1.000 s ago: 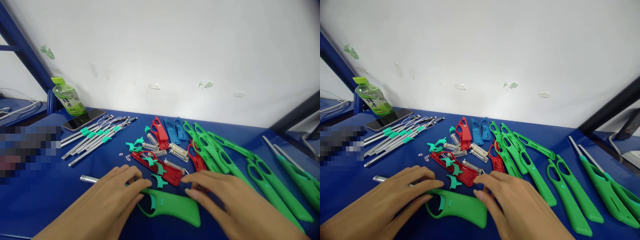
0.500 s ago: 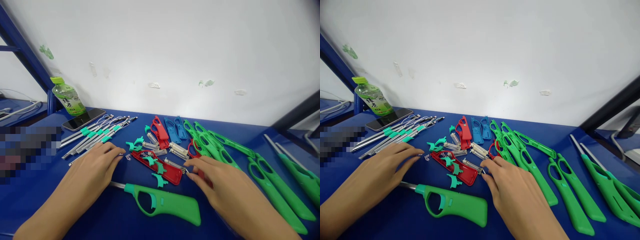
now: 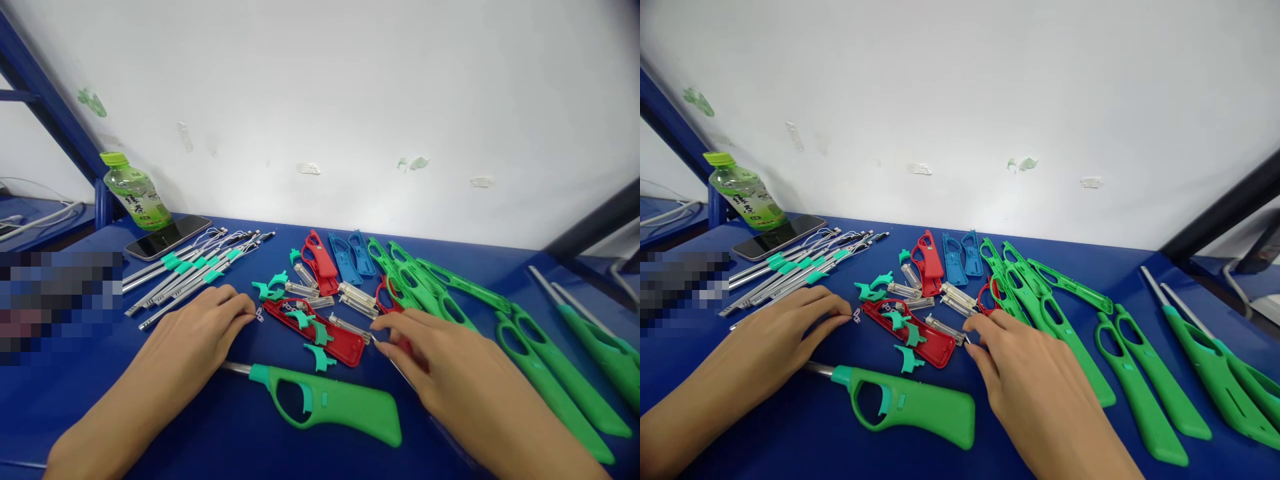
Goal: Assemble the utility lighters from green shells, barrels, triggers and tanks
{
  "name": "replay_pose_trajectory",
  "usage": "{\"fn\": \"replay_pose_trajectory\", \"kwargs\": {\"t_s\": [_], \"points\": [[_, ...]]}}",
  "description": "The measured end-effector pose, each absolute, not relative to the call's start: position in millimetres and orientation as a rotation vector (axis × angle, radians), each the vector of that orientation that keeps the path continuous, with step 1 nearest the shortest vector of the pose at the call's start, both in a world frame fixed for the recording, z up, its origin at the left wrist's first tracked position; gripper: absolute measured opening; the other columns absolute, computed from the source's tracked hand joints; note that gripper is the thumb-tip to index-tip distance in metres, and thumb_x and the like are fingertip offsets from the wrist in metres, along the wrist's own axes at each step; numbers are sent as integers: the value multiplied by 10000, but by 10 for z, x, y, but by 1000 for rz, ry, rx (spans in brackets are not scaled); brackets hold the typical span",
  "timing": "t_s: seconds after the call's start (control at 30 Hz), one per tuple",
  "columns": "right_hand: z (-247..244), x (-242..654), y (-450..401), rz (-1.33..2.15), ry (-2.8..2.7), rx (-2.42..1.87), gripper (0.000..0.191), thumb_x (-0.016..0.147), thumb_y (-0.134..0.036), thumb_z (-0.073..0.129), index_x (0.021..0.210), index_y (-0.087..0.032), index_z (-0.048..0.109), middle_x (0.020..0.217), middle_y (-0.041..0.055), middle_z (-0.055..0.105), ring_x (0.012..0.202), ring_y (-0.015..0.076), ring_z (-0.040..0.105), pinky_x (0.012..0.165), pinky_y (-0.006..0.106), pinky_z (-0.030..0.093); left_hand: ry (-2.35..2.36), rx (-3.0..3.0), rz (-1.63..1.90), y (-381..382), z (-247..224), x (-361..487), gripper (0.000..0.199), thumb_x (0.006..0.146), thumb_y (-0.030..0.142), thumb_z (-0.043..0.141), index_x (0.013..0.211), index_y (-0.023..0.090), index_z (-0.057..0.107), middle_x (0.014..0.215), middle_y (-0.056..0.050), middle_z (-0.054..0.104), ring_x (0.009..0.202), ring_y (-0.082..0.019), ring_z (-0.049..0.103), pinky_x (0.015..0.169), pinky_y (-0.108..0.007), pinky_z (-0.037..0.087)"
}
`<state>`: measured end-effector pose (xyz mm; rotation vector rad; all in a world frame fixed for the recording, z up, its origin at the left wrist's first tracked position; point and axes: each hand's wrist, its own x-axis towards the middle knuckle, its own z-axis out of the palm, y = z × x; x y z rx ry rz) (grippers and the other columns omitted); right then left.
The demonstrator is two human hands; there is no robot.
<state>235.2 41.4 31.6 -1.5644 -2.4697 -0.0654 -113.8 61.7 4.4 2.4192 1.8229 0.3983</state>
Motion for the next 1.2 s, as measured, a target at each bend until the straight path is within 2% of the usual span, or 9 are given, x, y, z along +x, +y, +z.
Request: {"fn": "replay_pose_trajectory", "kwargs": {"t_s": [0.2,0.37,0.53,0.7,0.8,0.93,1.0,1.1,1.2], "points": [[282,2465,335,-165,-2357,-1610,254,1056,-281,536,1080,-325,785,1002,3,865,666,264,826,490,367,553,1848,2469,287,610,44,-1123,405,1129,395,331,1026,256,697,1045,-86,691,965,-308,705,794,-428,538],[297,2592,258,-137,-2371,-1691,201,1058,-323,583,999,-341,775,800,-26,828,594,260,805,460,346,498,1903,2436,375,540,127,-1065,408,1113,469,331,1024,264,672,1045,-85,716,960,-330,723,800,-458,537],[328,2534,198,26,-2432,-1624,103,1030,-416,721,1052,-338,784,891,-21,847,661,269,821,557,377,602,1769,2457,606,438,188,-979,306,1110,479,449,1055,295,687,971,-18,763,826,-251,739,725,-370,494],[310,2340,117,285,-2543,-1473,407,775,-237,985,1121,-332,794,1042,-25,853,767,273,852,616,376,658,1513,2442,655,396,248,-859,170,1051,331,560,924,281,661,832,49,721,623,-140,640,589,-248,458],[287,2263,94,366,-2534,-1490,389,748,-155,976,1041,-305,767,973,-44,836,747,263,845,574,362,632,1424,2439,671,404,261,-835,196,1064,323,560,930,280,696,861,47,734,652,-127,663,597,-213,475],[318,2228,94,401,-2522,-1555,332,785,-172,948,1004,-292,729,928,-38,833,732,273,839,575,373,597,1429,2452,756,415,236,-876,165,1091,373,609,1025,314,748,965,63,782,682,-114,686,593,-192,472],[345,2220,91,423,-2530,-1592,336,789,-173,946,994,-290,707,913,-37,835,740,279,839,574,369,572,1426,2482,835,405,236,-886,158,1101,403,627,1065,336,765,1032,74,813,750,-111,736,614,-174,486],[355,2201,82,440,-2550,-1605,358,777,-156,951,954,-285,667,865,-43,833,708,270,829,533,343,500,1404,2524,928,378,271,-856,188,1125,440,619,1097,342,777,1072,80,837,896,-110,808,768,-133,531],[325,2181,75,414,-2554,-1589,356,776,-138,929,938,-280,646,772,-55,814,611,250,799,485,324,424,1367,2538,960,366,308,-805,181,1139,400,605,1112,336,773,1078,85,836,923,-99,818,876,-117,530]]}}
